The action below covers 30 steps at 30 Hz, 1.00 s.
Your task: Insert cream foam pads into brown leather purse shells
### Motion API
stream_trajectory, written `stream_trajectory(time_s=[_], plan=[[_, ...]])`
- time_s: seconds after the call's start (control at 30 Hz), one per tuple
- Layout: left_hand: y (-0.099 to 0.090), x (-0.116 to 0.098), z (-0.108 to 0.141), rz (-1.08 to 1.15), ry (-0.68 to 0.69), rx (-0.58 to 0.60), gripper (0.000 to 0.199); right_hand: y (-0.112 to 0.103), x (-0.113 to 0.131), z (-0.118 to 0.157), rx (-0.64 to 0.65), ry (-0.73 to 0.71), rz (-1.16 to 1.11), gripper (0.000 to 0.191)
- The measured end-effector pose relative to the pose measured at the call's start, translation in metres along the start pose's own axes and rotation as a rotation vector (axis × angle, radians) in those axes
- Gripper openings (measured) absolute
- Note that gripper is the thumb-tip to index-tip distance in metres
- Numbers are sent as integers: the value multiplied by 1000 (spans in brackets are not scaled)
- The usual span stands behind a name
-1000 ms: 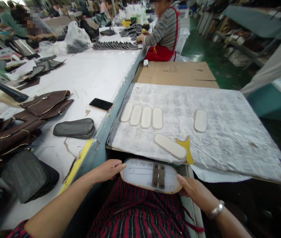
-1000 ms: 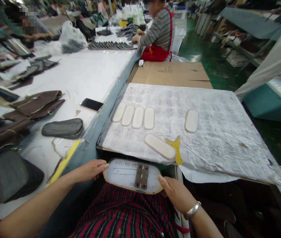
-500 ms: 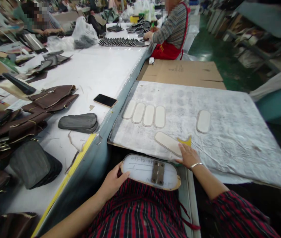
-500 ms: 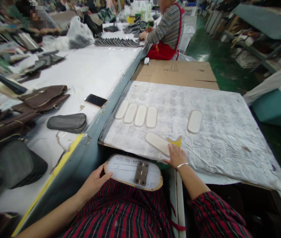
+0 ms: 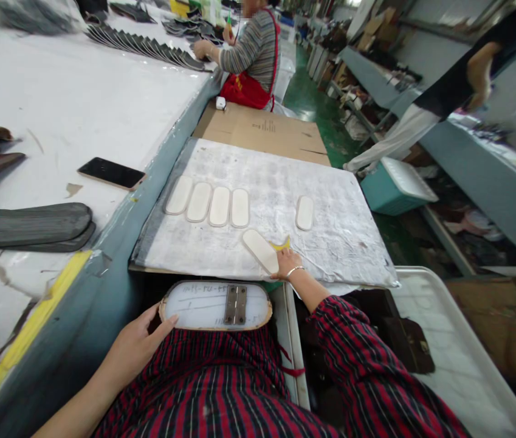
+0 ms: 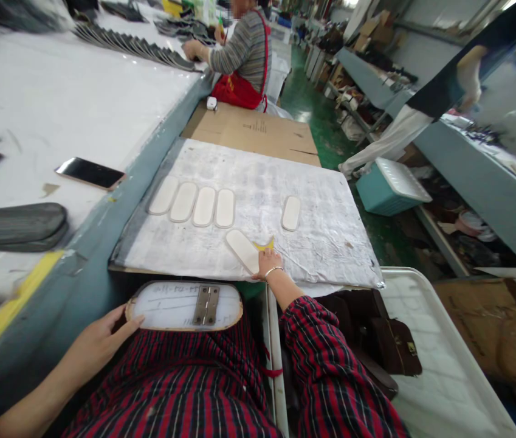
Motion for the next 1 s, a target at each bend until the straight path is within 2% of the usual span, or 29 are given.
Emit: stream_trajectory(time_s=[0.13,0.2,0.27,0.37,0.47,0.53,0.57,0.6,0.67,0.73,0.83,0.87,0.93,1.0], plan=[[1,2,0,42,-26,12,56,-1,1,3,-66,76,-31,66],[3,4,1,90,-47,25,57,-2,1,2,-86,118,-69,69],[4,4,1,145,-68,29,57,-4,1,-1,-115,163,-127,62],[2,2,3,247,-97,-5,56,-15,4,-8,-170,220,-241,38],[-2,-2,8,352,-104,-53,51,-41,3,-9,-224,238,-364,27],[-2,-3,11,414,-102,-57,49,-70,-5,-3,-297,231,-449,31],[-1,-2,12,447,-107,-56,50,-86,-9,4,-334,208,-522,34],[0,0,12,487,-118,-61,52,-103,-10,13,-364,167,-740,37],[1,3,10,580,-157,-88,55,-126,-3,37,-266,69,-1051,45],[3,4,7,655,-185,-103,54,-132,18,64,-44,-21,-1182,45],[7,1,5,618,-148,-98,49,-114,61,97,326,-98,-1193,48],[8,1,5,567,-134,-110,48,-106,74,103,412,-116,-1183,50],[7,2,8,464,-126,-157,45,-92,92,109,510,-145,-1161,53],[7,4,13,401,-132,-199,44,-87,101,108,526,-162,-1133,54]])
Point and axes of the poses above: each hand's wrist, its own z-axis away from the middle knuckle, its own y-axis out of the palm, x = y × z, the point moved 7 cm from there along -z, towards the middle knuckle, and after that the axes turned 15 degrees about -x, right-handed, at the moved point
